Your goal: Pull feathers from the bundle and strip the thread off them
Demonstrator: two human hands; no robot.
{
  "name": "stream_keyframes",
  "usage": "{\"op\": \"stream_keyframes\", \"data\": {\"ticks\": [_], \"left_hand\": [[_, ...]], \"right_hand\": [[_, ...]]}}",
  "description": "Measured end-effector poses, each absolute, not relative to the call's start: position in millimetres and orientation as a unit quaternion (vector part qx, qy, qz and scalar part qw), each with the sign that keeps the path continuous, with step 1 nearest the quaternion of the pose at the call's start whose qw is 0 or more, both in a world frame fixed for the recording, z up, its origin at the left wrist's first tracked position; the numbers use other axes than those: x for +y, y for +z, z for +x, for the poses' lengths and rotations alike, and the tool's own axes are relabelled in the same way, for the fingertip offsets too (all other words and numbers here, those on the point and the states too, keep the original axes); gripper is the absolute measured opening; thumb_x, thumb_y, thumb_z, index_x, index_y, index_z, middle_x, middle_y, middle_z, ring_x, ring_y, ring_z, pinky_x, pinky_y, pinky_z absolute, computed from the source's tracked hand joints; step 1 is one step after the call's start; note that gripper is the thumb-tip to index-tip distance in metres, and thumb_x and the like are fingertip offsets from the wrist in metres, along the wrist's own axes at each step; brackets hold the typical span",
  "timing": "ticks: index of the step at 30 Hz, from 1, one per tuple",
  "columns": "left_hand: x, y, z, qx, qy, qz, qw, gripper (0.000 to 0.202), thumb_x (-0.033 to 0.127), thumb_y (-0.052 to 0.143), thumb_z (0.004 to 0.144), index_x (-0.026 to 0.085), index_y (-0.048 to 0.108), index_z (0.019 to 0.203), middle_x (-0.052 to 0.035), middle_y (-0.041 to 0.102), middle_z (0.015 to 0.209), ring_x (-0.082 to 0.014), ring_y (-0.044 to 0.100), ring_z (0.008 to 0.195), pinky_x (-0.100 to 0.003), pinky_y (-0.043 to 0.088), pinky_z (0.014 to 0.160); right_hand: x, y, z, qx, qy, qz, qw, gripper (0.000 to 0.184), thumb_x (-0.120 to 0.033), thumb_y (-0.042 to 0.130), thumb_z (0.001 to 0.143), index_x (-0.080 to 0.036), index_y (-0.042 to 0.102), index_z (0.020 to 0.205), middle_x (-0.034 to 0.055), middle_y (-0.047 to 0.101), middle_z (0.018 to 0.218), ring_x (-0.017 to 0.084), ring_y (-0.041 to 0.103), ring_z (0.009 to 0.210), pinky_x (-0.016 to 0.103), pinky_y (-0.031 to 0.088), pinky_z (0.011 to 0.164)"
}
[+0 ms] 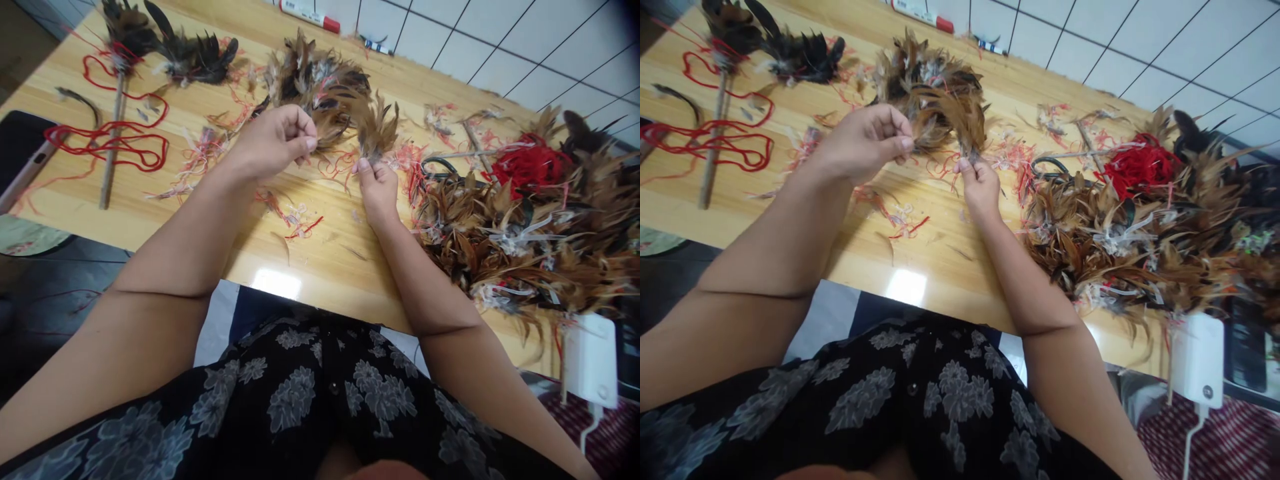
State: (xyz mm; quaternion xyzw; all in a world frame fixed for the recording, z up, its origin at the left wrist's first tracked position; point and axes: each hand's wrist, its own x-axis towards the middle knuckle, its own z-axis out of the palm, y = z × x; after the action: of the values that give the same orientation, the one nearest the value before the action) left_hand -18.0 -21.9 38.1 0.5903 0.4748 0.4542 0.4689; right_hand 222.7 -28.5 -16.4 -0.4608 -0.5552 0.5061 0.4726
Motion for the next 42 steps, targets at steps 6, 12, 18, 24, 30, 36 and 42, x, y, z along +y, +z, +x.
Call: {"op": "stream_keyframes", "data": {"ticks": [6,12,18,24,30,36,42], "left_hand": [[-31,24,16,0.404,0.482,0.523,0.575,0.035,0.028,0.1,0.081,0.024,0.066,0.082,0.0034,0.07,0.069,-0.0139,0.064,0.067,-0.031,0.055,0.07],[-37,18,28,0.409,0.476,0.521,0.579,0.045,0.023,0.103,0.084,0.023,0.058,0.078,0.0005,0.074,0.078,-0.0159,0.069,0.077,-0.031,0.052,0.072],[-36,11,31,0.386,0.502,0.489,0.6,0.045,0.017,0.103,0.076,0.024,0.058,0.075,0.0033,0.068,0.075,-0.0156,0.062,0.074,-0.034,0.053,0.078],[-35,14,32,0.4,0.49,0.496,0.595,0.051,0.024,0.112,0.078,0.022,0.061,0.08,0.0017,0.067,0.074,-0.0194,0.072,0.076,-0.034,0.056,0.078],[-31,8,26,0.374,0.443,0.524,0.624,0.051,0.048,0.116,0.075,0.023,0.072,0.084,-0.0029,0.074,0.078,-0.0215,0.072,0.078,-0.034,0.05,0.067],[-35,13,21,0.375,0.412,0.528,0.641,0.045,0.046,0.111,0.086,0.023,0.073,0.086,-0.0026,0.078,0.078,-0.0222,0.077,0.082,-0.037,0.062,0.081],[-36,16,20,0.342,0.393,0.528,0.671,0.065,0.063,0.119,0.067,0.02,0.072,0.077,-0.0056,0.075,0.074,-0.0277,0.082,0.079,-0.037,0.066,0.074]], "right_hand": [[-33,-15,217,-0.571,0.446,-0.493,0.481,0.046,-0.062,0.083,0.101,-0.025,0.069,0.078,0.001,0.066,0.085,0.019,0.065,0.094,0.033,0.058,0.093],[-31,-16,214,-0.58,0.474,-0.487,0.448,0.048,-0.058,0.091,0.097,-0.023,0.068,0.072,-0.0007,0.064,0.079,0.017,0.062,0.087,0.031,0.056,0.087],[-33,-12,210,-0.552,0.504,-0.481,0.457,0.06,-0.059,0.095,0.094,-0.024,0.055,0.066,-0.0012,0.053,0.074,0.017,0.056,0.084,0.03,0.052,0.077],[-35,-2,212,-0.561,0.551,-0.462,0.409,0.058,-0.054,0.098,0.093,-0.024,0.055,0.067,-0.0026,0.051,0.072,0.017,0.054,0.082,0.029,0.047,0.075],[-42,11,214,-0.573,0.59,-0.433,0.368,0.052,-0.047,0.089,0.103,-0.024,0.055,0.071,-0.0038,0.046,0.069,0.015,0.05,0.077,0.026,0.048,0.074],[-43,12,217,-0.592,0.629,-0.391,0.32,0.058,-0.06,0.089,0.101,-0.023,0.056,0.072,-0.0058,0.044,0.066,0.011,0.035,0.066,0.024,0.037,0.06],[-44,15,221,-0.603,0.658,-0.362,0.269,0.06,-0.068,0.088,0.099,-0.022,0.059,0.074,-0.0067,0.045,0.064,0.009,0.033,0.061,0.024,0.029,0.054]]}}
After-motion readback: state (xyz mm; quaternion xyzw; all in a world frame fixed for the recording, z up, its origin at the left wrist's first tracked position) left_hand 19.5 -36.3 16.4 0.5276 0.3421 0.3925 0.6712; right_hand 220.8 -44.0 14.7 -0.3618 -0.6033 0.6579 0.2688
